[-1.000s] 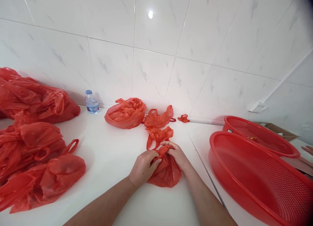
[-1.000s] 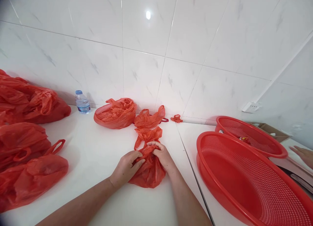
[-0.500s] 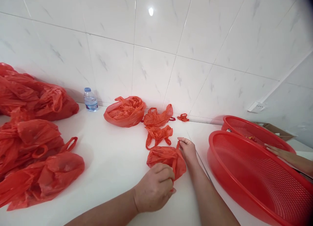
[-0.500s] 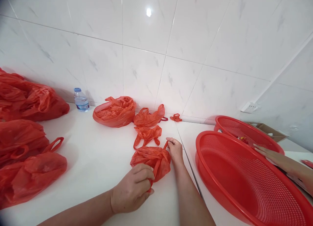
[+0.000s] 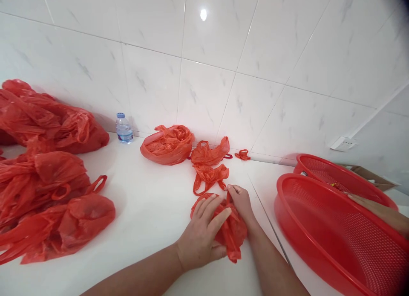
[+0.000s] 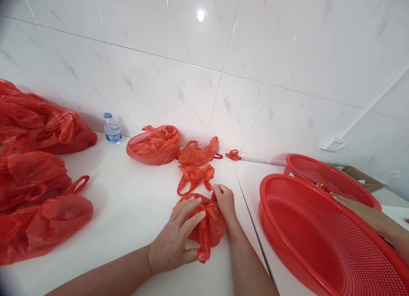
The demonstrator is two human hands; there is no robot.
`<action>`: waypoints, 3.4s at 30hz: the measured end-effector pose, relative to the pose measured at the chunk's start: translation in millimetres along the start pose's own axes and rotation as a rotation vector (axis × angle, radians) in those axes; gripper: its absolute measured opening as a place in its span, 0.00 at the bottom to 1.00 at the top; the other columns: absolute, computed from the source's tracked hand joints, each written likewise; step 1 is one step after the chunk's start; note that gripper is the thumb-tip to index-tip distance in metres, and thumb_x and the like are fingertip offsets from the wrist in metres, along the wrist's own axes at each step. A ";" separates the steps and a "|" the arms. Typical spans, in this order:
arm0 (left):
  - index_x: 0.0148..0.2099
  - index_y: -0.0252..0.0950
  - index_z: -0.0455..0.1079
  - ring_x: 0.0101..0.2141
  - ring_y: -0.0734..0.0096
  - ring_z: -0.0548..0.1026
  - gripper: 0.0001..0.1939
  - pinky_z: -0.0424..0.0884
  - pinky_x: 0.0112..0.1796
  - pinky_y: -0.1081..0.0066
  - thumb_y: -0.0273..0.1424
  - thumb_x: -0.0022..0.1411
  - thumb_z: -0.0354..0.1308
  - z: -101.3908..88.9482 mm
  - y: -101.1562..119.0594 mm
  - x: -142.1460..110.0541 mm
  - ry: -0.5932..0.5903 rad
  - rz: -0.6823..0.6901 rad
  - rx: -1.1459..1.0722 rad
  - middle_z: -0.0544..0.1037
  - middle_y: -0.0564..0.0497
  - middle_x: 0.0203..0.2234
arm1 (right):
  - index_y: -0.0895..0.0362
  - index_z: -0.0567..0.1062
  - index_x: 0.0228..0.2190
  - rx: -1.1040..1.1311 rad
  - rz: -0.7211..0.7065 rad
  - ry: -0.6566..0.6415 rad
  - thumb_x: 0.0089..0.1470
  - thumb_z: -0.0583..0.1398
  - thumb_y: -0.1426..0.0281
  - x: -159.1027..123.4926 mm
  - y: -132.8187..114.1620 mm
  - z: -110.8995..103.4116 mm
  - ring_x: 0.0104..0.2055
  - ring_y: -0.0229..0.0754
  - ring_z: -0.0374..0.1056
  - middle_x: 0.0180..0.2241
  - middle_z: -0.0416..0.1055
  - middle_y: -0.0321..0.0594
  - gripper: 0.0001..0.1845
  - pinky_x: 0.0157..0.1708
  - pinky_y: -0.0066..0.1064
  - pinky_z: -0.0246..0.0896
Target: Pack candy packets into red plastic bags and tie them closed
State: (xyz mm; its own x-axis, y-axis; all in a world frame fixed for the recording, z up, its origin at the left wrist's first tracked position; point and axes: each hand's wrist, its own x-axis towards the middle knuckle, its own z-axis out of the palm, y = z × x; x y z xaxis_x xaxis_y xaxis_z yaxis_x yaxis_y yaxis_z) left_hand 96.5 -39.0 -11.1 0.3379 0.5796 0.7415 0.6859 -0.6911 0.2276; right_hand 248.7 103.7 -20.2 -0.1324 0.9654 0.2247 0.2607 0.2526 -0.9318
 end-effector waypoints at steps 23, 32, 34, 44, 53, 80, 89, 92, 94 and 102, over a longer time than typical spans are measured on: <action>0.49 0.39 0.64 0.40 0.65 0.71 0.21 0.68 0.42 0.65 0.24 0.52 0.56 -78.6 -92.3 -5.7 0.354 -0.389 0.101 0.71 0.47 0.41 | 0.56 0.70 0.51 -0.588 -0.191 -0.137 0.51 0.54 0.65 -3.1 20.7 27.6 0.61 0.48 0.49 0.60 0.53 0.42 0.25 0.59 0.41 0.48; 0.46 0.38 0.68 0.43 0.61 0.69 0.17 0.67 0.45 0.60 0.24 0.53 0.53 -110.5 -138.3 -29.1 0.641 -0.634 0.411 0.68 0.46 0.41 | 0.63 0.69 0.50 -0.688 -0.275 -0.142 0.51 0.53 0.65 0.9 23.0 25.9 0.52 0.48 0.60 0.51 0.63 0.48 0.25 0.54 0.39 0.54; 0.47 0.38 0.69 0.47 0.58 0.66 0.17 0.64 0.48 0.57 0.25 0.53 0.55 -114.1 -141.1 -31.5 0.695 -0.693 0.493 0.65 0.43 0.46 | 0.63 0.71 0.48 -0.689 -0.278 -0.136 0.51 0.53 0.65 1.9 24.9 25.6 0.50 0.48 0.61 0.49 0.64 0.48 0.24 0.52 0.39 0.57; 0.46 0.42 0.69 0.61 0.49 0.48 0.16 0.41 0.54 0.38 0.24 0.55 0.51 -100.1 -133.0 -31.8 0.202 -0.928 0.778 0.59 0.45 0.59 | 0.60 0.74 0.41 -0.647 -0.252 -0.130 0.51 0.53 0.63 4.0 29.5 21.9 0.43 0.47 0.64 0.41 0.67 0.47 0.20 0.46 0.39 0.60; 0.55 0.36 0.63 0.62 0.39 0.43 0.23 0.42 0.52 0.32 0.29 0.56 0.53 -106.5 -145.0 -41.4 0.201 -1.047 0.801 0.52 0.36 0.61 | 0.62 0.72 0.43 -0.574 -0.270 -0.096 0.47 0.52 0.72 2.1 21.4 25.8 0.39 0.48 0.63 0.36 0.68 0.47 0.20 0.41 0.40 0.59; 0.64 0.42 0.48 0.55 0.53 0.60 0.47 0.58 0.53 0.57 0.36 0.44 0.66 -35.1 -93.1 -12.9 -0.129 -0.458 0.037 0.63 0.42 0.55 | 0.53 0.69 0.26 0.871 0.353 -0.443 0.46 0.61 0.65 -18.7 -28.1 17.4 0.26 0.36 0.62 0.25 0.65 0.32 0.06 0.25 0.28 0.59; 0.52 0.43 0.65 0.38 0.64 0.73 0.27 0.66 0.42 0.65 0.19 0.51 0.46 -47.6 -99.3 -11.5 0.061 -0.659 0.026 0.77 0.51 0.40 | 0.52 0.69 0.27 0.977 0.325 -0.172 0.43 0.64 0.69 -5.3 -19.0 -6.7 0.19 0.33 0.57 0.12 0.50 0.24 0.09 0.26 0.26 0.61; 0.47 0.42 0.68 0.34 0.67 0.74 0.23 0.67 0.36 0.70 0.20 0.50 0.45 -59.8 -107.8 -15.7 0.204 -0.784 -0.005 0.77 0.52 0.35 | 0.52 0.68 0.27 0.994 0.311 -0.056 0.42 0.65 0.70 6.1 -3.1 -22.8 0.19 0.32 0.60 0.12 0.53 0.23 0.10 0.27 0.25 0.63; 0.41 0.41 0.69 0.31 0.69 0.73 0.20 0.67 0.33 0.72 0.21 0.50 0.44 -62.4 -109.3 -17.2 0.249 -0.830 -0.073 0.76 0.54 0.31 | 0.52 0.68 0.27 0.993 0.298 -0.012 0.42 0.65 0.71 9.9 2.8 -28.1 0.20 0.33 0.62 0.13 0.56 0.23 0.09 0.28 0.26 0.64; 0.34 0.39 0.69 0.30 0.70 0.71 0.13 0.65 0.30 0.73 0.23 0.49 0.46 -55.9 -100.9 -11.6 0.391 -0.932 -0.220 0.75 0.54 0.30 | 0.52 0.69 0.26 0.985 0.295 0.052 0.41 0.65 0.69 11.1 6.8 -31.1 0.26 0.35 0.69 0.18 0.66 0.27 0.10 0.31 0.29 0.67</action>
State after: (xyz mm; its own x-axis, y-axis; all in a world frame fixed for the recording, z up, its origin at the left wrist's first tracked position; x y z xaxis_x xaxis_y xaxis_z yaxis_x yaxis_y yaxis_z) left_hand -12.7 0.0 -7.3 -0.5270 0.7716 0.3562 0.4219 -0.1263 0.8978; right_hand 278.7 118.2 -15.2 -0.1425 0.9879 -0.0606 -0.6268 -0.1374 -0.7670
